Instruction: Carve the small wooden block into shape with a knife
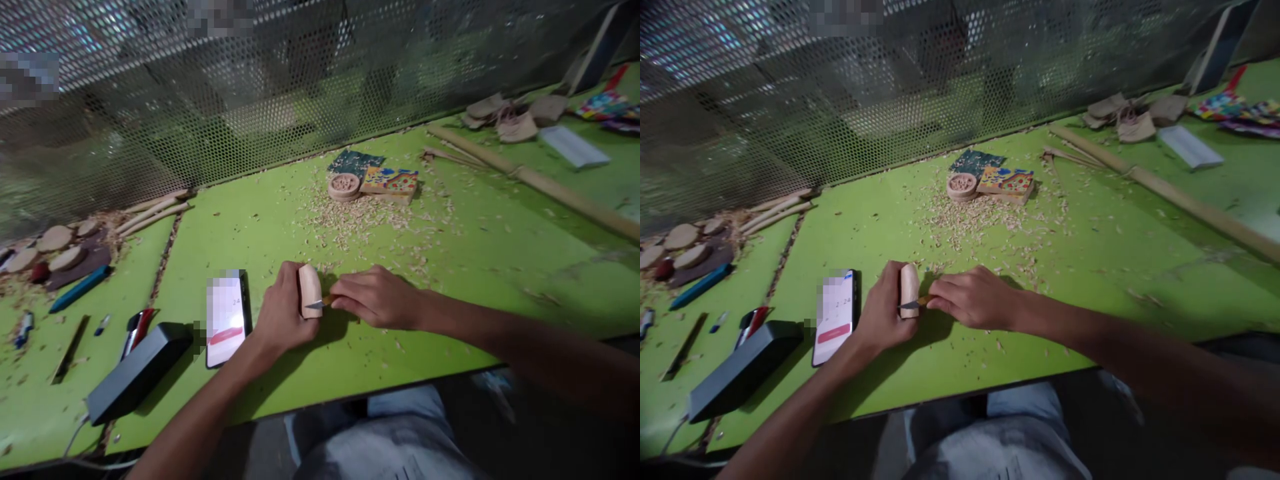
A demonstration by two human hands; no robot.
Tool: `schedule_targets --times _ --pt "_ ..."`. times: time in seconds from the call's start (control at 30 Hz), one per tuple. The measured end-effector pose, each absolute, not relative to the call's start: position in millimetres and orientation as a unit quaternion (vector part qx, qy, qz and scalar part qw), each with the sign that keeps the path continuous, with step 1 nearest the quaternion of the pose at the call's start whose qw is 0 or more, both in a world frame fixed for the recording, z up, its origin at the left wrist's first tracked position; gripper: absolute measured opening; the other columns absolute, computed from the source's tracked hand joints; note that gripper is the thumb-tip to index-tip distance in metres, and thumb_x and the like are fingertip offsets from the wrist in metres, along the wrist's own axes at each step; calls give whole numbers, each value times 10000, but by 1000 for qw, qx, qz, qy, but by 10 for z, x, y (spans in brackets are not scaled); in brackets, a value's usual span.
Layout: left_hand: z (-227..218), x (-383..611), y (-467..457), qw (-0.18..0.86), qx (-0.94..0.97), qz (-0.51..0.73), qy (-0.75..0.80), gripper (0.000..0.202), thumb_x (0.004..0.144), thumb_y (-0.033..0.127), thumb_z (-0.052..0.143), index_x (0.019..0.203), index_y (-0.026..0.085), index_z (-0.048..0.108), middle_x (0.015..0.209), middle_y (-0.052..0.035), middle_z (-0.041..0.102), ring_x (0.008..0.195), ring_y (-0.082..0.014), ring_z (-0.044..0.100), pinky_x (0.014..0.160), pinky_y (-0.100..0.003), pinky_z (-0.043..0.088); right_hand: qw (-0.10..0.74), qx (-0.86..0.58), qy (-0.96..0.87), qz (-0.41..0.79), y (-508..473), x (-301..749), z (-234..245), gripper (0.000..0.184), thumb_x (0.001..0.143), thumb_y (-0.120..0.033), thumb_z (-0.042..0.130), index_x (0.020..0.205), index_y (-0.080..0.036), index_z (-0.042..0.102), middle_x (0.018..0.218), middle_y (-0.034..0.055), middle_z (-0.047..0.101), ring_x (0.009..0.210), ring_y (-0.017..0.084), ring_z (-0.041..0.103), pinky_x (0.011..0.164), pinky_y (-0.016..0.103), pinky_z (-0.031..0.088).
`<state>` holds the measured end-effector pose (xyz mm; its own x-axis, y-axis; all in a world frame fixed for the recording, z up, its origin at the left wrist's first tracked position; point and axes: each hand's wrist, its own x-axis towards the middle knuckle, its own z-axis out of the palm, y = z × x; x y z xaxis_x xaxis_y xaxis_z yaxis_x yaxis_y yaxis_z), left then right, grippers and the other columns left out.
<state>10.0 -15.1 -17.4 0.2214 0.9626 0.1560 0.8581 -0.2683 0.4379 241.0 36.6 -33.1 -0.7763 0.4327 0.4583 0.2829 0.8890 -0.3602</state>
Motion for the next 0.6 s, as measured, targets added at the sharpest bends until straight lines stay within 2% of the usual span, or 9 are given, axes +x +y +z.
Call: schedule_targets --times 0.17,0.33,0.6 --pt "-202 74 -148 130 776 230 574 527 720 325 600 1207 204 438 991 -83 645 729 -248 612 633 -383 451 299 -186 -927 127 311 2389 -330 391 1152 -420 351 1065 -176 644 811 -10 744 635 106 617 602 284 328" --pt "-208 80 -139 127 784 237 559 618 714 339 596 1291 197 425 1068 -111 671 762 -261 662 653 -397 490 305 -171 -931 104 290 2410 -310 379 1151 -389 366 1089 -174 673 813 -6 742 641 100 620 593 286 335" --pt "-188 73 -146 126 786 222 563 547 713 376 588 1209 204 433 961 -88 641 701 -255 632 615 -396 479 353 -157 -918 84 286 2418 -290 334 1138 -364 413 1029 -168 660 760 -21 709 590 90 595 566 276 351"
